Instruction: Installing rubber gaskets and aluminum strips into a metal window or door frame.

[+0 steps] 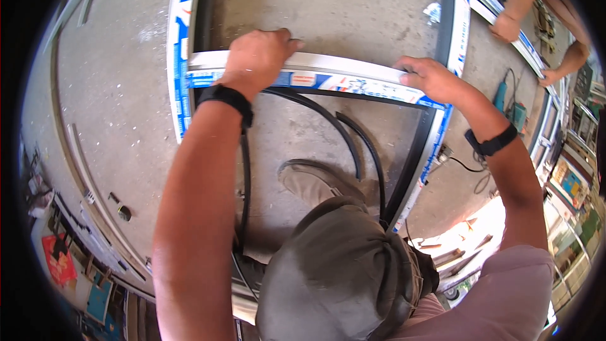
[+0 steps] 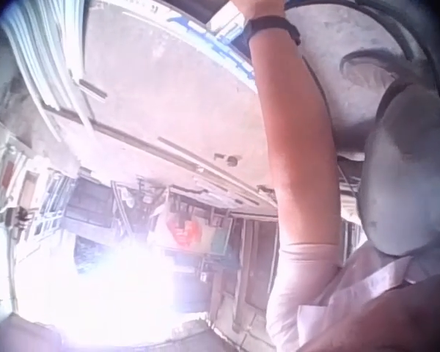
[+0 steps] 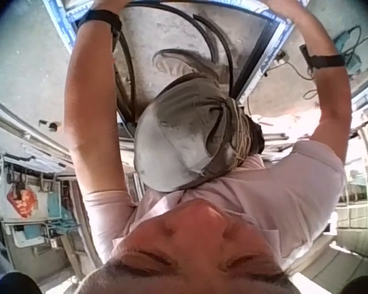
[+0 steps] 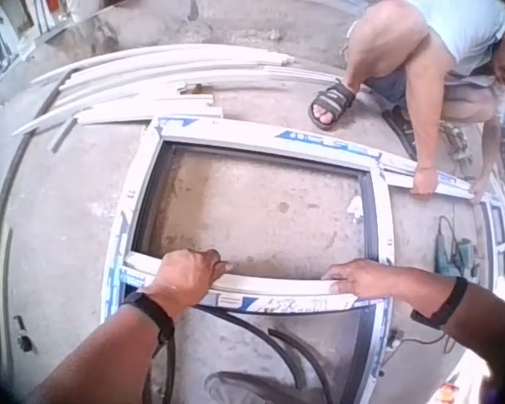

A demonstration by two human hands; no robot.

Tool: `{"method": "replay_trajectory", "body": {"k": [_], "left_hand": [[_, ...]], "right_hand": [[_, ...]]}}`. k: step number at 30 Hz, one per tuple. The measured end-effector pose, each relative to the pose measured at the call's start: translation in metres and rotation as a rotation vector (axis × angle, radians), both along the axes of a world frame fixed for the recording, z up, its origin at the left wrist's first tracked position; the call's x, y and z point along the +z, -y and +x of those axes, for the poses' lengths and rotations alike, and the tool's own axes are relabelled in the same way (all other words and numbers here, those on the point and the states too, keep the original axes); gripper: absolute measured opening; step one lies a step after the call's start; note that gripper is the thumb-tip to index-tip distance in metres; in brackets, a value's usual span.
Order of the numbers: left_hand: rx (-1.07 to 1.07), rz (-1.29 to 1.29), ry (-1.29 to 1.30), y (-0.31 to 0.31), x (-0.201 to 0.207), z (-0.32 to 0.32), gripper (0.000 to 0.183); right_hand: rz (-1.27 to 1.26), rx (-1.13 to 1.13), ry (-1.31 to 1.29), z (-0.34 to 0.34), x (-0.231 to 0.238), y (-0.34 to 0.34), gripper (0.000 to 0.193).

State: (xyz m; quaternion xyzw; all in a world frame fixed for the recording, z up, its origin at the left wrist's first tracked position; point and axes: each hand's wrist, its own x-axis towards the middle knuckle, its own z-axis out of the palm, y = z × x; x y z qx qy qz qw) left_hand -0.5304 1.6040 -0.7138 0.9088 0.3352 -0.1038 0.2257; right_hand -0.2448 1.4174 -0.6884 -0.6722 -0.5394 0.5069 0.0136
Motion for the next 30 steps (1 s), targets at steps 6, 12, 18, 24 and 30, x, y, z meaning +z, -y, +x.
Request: {"method": "replay_trajectory", "body": {"k": [6,12,18,24,30], "left_hand": [[0.014,-0.071,-0.065,0.01,0.007,0.005,0.037],[-0.122,0.094,0.204,0.027,0.011,-0.03,0.046],[-0.146,0.219,0.054,0.029,0.005,-0.034,0.045],[-0.109,0.248,0.184,0.029,0.002,-0.041,0.042],[0.083,0.27,0.448,0.052,0.017,-0.06,0.051]], "right_hand": [[-0.009,0.072,0.064,0.003,0.001,-0.005,0.026],[-0.186,-0.139,-0.018,-0.006,0.012,-0.025,0.028],[-0.161,-0.18,0.028,-0.011,0.012,-0.017,0.035],[0.217,0.245,0.573,-0.055,0.004,0.032,0.077],[0.316,0.229,0.647,-0.05,-0.002,0.037,0.069]]}}
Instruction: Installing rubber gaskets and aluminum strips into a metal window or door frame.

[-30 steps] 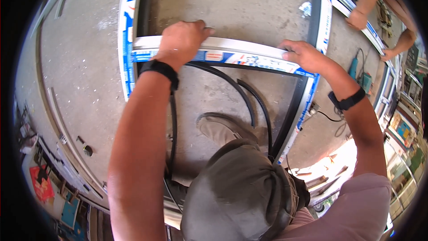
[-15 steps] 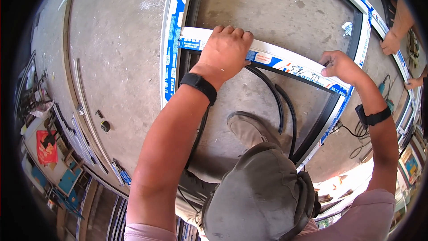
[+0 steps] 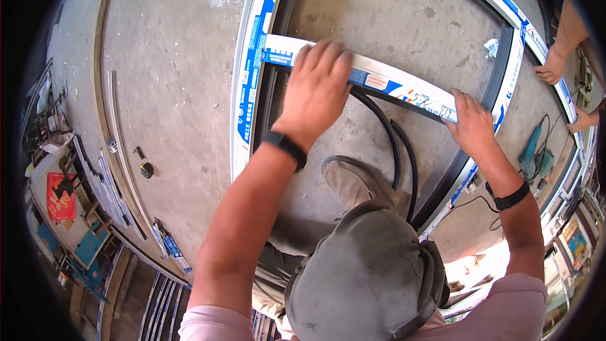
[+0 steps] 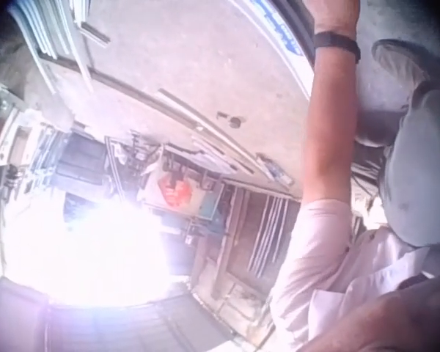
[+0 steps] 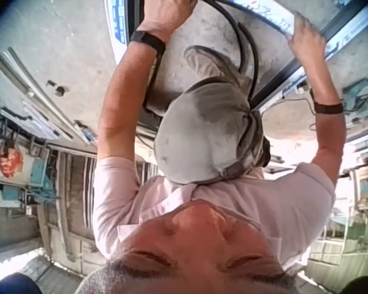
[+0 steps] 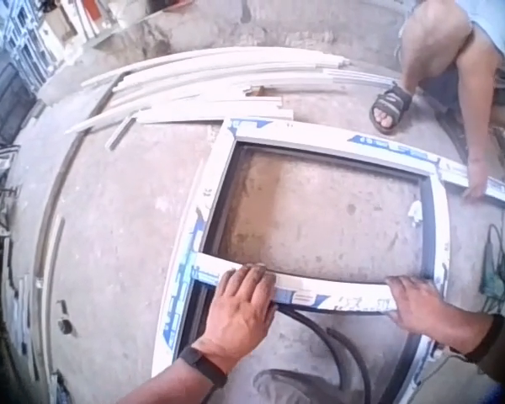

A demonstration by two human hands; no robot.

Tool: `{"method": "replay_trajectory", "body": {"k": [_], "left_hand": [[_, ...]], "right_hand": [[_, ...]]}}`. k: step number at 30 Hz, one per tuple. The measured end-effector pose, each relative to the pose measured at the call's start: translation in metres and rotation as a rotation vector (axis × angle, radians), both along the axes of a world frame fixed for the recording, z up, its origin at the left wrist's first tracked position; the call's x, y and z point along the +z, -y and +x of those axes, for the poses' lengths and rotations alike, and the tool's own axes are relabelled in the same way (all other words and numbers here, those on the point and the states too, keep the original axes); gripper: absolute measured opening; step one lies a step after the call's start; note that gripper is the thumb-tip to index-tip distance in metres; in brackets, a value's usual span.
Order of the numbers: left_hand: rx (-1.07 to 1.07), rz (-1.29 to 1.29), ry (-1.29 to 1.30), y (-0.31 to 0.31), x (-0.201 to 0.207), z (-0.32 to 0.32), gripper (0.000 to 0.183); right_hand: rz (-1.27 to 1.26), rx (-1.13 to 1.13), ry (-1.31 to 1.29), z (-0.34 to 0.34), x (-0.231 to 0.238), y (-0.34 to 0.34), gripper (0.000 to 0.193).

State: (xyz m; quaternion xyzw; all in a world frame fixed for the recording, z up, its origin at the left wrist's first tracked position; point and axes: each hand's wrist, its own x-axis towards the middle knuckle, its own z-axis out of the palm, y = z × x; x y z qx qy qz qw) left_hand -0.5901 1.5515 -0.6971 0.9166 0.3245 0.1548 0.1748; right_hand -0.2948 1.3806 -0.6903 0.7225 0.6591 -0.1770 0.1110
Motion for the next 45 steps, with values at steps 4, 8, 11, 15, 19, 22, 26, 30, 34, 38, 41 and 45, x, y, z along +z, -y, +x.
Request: {"method": "replay_trajectory", "body": {"k": [4,8,11,15,19,22,26,30,34,38,41,45], "left_hand": [[0.382,-0.227,-0.202,0.067,-0.003,-0.067,0.058],[0.492,-0.561,-0.538,0.107,-0.041,-0.11,0.05],[0.529,-0.615,-0.472,0.112,-0.056,-0.126,0.037],[0.416,-0.574,-0.389,0.122,-0.033,-0.119,0.031],[0.448,-0.368,-0.176,0.138,-0.014,-0.121,0.027],[0.407,-0.333,-0.147,0.138,0.0,-0.124,0.035],[0.694,-0.514,0.175,0.144,0.033,-0.156,0.036],[0.868,-0.591,0.113,0.175,0.029,-0.198,0.034],[0.905,-0.505,0.081,0.205,0.006,-0.189,0.026],[1.097,-0.313,0.169,0.206,0.008,-0.185,0.024],[1.089,-0.34,0.202,0.206,0.007,-0.19,0.023],[0.992,-0.271,0.083,0.204,0.012,-0.197,0.024]], "right_hand": [[0.096,-0.022,0.001,-0.013,-0.002,0.007,0.072],[0.429,0.166,-0.256,-0.081,0.012,0.01,0.068],[0.152,0.06,-0.597,-0.155,0.0,-0.007,0.052],[-0.088,-0.146,-0.632,-0.219,-0.038,-0.05,0.062],[0.005,-0.401,-0.839,-0.243,-0.056,-0.088,0.051],[-0.015,-0.477,-1.278,-0.255,-0.043,-0.101,0.026],[-0.042,-0.336,-1.785,-0.268,-0.001,-0.123,0.03],[0.003,-0.324,-1.639,-0.269,-0.006,-0.131,0.04],[-0.122,-0.417,-1.334,-0.243,-0.021,-0.145,0.048],[-0.178,-0.514,-1.636,-0.238,-0.041,-0.15,0.049],[-0.167,-0.587,-1.591,-0.259,-0.036,-0.135,0.051],[-0.119,-0.597,-1.502,-0.272,-0.04,-0.119,0.041]]}}
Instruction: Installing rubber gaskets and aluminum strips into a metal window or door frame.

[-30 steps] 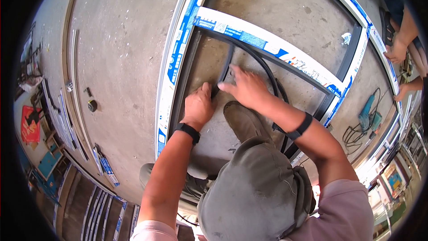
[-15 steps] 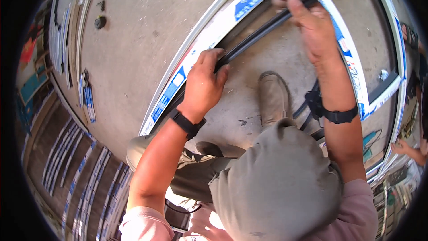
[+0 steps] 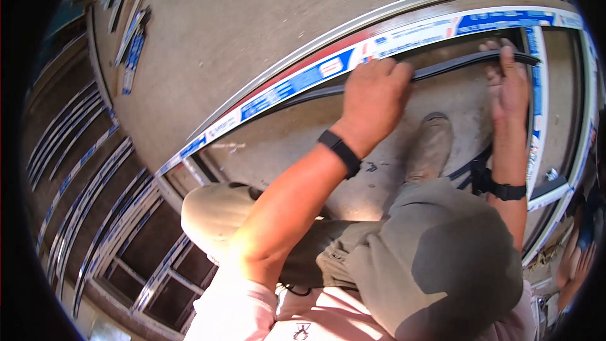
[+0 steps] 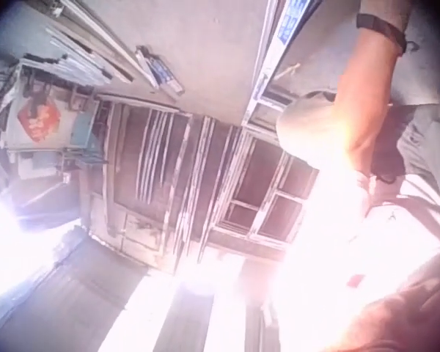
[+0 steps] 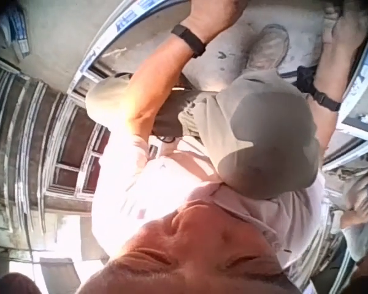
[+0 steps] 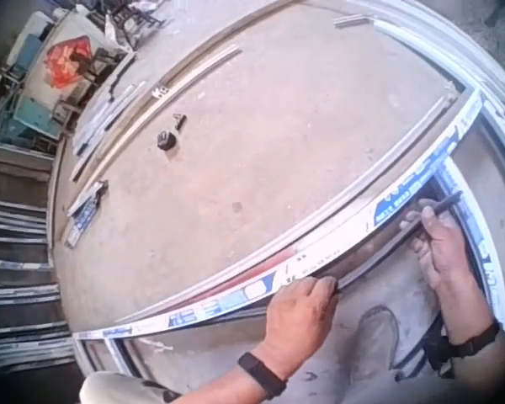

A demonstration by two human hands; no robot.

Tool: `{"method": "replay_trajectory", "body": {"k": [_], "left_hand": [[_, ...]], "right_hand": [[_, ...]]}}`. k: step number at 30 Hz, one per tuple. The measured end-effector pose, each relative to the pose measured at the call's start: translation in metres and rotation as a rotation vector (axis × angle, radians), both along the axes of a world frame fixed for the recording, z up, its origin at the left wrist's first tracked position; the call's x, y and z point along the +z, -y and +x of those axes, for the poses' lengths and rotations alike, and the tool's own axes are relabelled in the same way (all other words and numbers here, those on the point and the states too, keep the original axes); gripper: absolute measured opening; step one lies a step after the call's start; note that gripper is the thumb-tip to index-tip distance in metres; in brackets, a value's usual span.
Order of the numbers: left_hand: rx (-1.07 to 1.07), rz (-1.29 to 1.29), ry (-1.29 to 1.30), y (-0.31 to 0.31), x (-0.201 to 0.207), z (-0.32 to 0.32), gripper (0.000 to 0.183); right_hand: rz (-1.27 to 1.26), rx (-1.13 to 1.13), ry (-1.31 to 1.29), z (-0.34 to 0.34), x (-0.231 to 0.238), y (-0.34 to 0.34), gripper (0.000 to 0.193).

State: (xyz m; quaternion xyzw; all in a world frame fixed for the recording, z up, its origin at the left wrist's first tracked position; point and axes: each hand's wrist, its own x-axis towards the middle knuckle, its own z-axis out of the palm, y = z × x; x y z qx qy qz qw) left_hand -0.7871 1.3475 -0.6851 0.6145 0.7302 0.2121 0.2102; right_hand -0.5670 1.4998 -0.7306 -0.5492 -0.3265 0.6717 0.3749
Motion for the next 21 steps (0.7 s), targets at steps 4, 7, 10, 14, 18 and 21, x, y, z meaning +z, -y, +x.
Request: {"method": "replay_trajectory", "body": {"k": [4,7,10,14,18,21], "left_hand": [[-0.111,-0.096,-0.022,0.005,0.012,-0.012,0.032],[-0.166,-0.132,-0.03,-0.01,0.03,-0.014,0.036],[-0.196,-0.057,-0.044,-0.045,0.047,-0.004,0.035],[-0.262,0.024,-0.062,-0.108,0.051,0.024,0.035],[-0.301,-0.015,-0.095,-0.169,0.04,0.061,0.044],[-0.282,-0.127,-0.089,-0.195,0.022,0.079,0.045]], "right_hand": [[-0.05,-0.136,-0.074,-0.026,-0.013,0.022,0.028],[-0.093,-0.244,-0.114,-0.041,-0.009,0.028,0.023],[-0.08,-0.248,-0.2,-0.04,-0.019,0.025,0.019],[-0.035,-0.24,-0.155,-0.048,-0.023,0.016,0.016],[-0.027,-0.19,0.049,-0.044,-0.038,0.004,0.028],[0.119,-0.218,0.193,-0.051,-0.033,0.004,0.029]]}}
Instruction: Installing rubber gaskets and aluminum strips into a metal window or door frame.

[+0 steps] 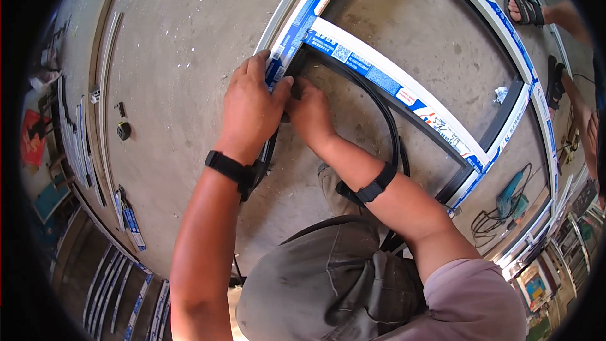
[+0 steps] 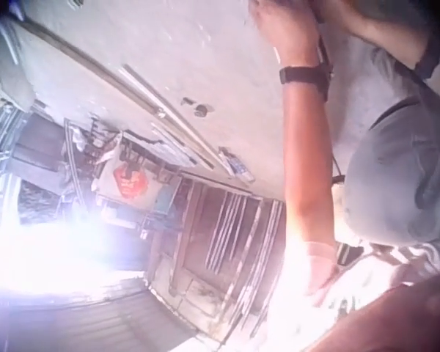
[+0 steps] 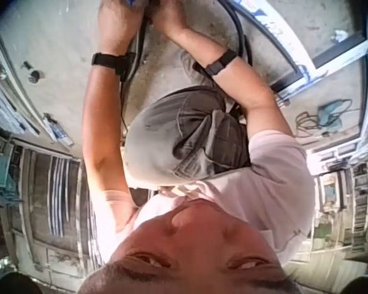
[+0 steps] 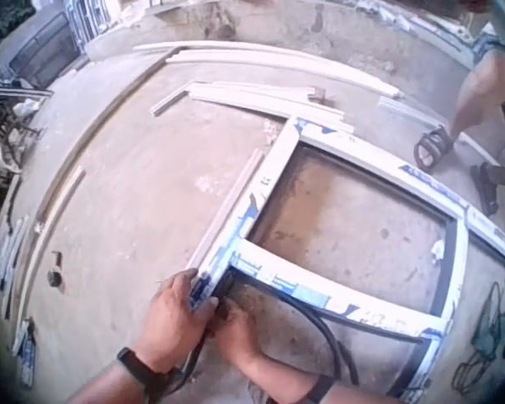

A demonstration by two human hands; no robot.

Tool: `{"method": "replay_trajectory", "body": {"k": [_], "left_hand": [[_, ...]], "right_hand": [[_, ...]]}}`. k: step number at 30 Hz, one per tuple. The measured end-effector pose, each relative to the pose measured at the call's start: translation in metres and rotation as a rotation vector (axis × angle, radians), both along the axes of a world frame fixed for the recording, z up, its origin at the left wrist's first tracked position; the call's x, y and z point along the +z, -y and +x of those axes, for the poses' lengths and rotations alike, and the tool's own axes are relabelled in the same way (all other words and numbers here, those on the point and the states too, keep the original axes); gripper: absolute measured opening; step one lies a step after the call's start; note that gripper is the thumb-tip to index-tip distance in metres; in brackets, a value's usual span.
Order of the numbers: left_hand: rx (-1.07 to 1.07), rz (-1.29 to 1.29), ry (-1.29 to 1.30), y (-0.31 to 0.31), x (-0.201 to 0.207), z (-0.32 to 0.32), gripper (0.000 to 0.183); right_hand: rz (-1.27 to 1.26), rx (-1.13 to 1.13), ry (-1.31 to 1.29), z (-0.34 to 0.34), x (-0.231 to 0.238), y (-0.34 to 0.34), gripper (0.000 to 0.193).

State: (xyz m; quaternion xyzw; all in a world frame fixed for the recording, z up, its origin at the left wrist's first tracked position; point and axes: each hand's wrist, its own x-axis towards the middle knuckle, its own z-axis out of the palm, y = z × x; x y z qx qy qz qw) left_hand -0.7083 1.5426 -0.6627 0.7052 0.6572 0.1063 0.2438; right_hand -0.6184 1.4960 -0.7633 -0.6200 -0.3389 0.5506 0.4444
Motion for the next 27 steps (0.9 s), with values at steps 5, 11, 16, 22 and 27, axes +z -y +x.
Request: {"method": "replay_trajectory", "body": {"k": [5,11,16,22,27], "left_hand": [[0.03,0.011,0.024,-0.015,-0.024,0.012,0.055],[0.019,-0.043,-0.068,-0.02,-0.043,0.014,0.058],[0.048,0.003,-0.148,-0.026,-0.048,0.021,0.056],[0.066,-0.037,-0.254,-0.034,-0.05,0.03,0.049],[0.014,0.001,-0.295,-0.044,-0.048,0.039,0.048]], "right_hand": [[-0.141,0.136,-0.002,0.007,0.011,-0.005,0.018],[-0.213,0.055,-0.295,0.009,-0.005,-0.003,0.011],[-0.001,0.116,-0.074,0.012,-0.024,0.0,0.016],[-0.066,0.179,-0.058,0.02,-0.018,-0.011,0.017],[-0.039,0.221,0.046,0.02,-0.02,-0.01,0.024]]}}
